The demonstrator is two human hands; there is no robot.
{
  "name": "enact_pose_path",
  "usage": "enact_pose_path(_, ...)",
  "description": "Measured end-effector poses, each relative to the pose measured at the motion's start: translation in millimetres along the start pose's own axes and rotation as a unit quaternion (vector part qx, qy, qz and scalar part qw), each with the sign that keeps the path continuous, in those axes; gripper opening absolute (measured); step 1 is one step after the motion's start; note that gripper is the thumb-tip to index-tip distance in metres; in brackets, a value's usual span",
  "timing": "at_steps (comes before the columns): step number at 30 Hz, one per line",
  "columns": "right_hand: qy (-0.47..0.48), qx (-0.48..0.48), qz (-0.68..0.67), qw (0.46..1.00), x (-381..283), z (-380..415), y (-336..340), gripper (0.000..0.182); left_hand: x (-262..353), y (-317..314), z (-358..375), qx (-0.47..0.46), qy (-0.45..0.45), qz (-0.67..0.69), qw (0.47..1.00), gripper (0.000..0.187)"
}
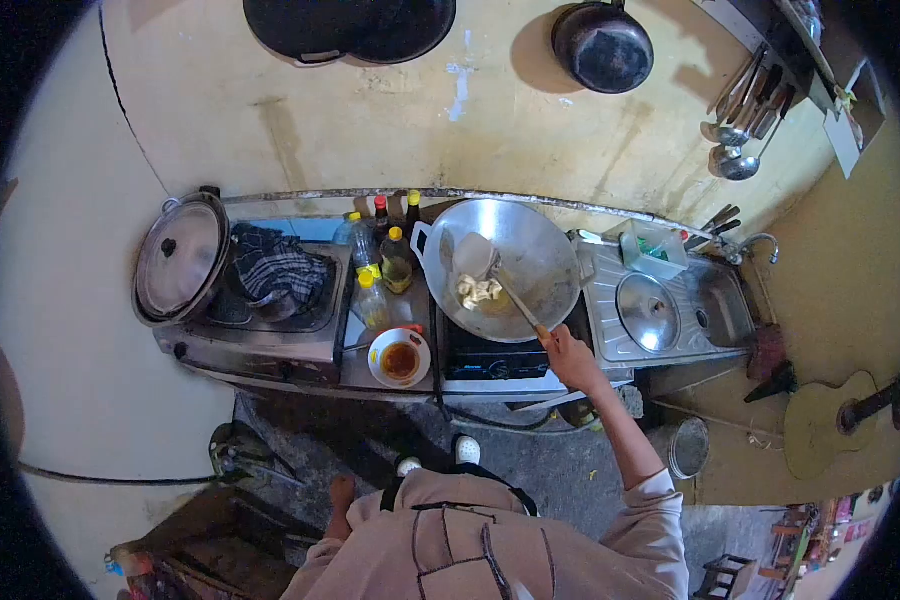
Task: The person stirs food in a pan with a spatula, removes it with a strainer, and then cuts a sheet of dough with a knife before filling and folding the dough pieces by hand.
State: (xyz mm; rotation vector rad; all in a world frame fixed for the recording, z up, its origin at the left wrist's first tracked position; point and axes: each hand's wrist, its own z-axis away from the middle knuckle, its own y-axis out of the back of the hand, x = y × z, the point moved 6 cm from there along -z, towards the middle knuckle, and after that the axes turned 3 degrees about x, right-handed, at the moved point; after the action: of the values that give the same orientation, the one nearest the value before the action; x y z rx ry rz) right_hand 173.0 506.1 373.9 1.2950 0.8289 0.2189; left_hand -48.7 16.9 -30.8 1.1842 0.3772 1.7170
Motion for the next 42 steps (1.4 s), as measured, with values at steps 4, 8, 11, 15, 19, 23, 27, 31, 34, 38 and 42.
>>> enact_pose_path(4,-0.007,0.083,0.062,0.995,-6,13,6,0.021,17,8,7,0.032,-0.135,-0.042,0.989,0.027)
enact_pose_path(8,-0.033,0.092,0.080,0.992,9,16,-6,0.021,13,21,0,0.036,-0.121,0.012,0.992,0.027)
enact_pose_path(11,-0.049,0.108,0.196,0.973,35,14,-19,0.027,-17,-10,-6,0.028,-0.258,-0.326,0.909,0.030)
enact_pose_path(15,-0.085,0.156,0.222,0.959,37,16,-6,0.029,-25,10,1,0.004,-0.039,-0.109,0.993,0.033)
enact_pose_path(19,-0.089,0.166,0.207,0.960,64,2,-29,0.030,-52,-1,-3,-0.055,-0.039,-0.149,0.986,0.034)
enact_pose_path(23,-0.090,0.107,0.198,0.970,37,11,-20,0.030,-38,0,17,0.085,0.023,-0.148,0.985,0.030)
enact_pose_path(27,-0.065,0.177,0.228,0.955,42,9,-6,0.029,-7,1,20,0.054,-0.152,-0.202,0.966,0.027)
enact_pose_path(31,-0.035,0.195,0.239,0.951,60,-12,-11,0.029,10,0,22,0.066,-0.113,-0.131,0.983,0.026)
enact_pose_path(34,-0.028,0.190,0.251,0.949,63,-19,-22,0.030,2,-5,17,0.061,-0.084,-0.060,0.993,0.026)
enact_pose_path(38,0.015,0.185,0.264,0.947,61,3,-7,0.032,15,-8,29,0.068,-0.303,-0.124,0.942,0.028)
enact_pose_path(42,0.005,0.152,0.315,0.937,64,28,48,0.034,6,-14,34,0.043,-0.010,-0.061,0.997,0.029)
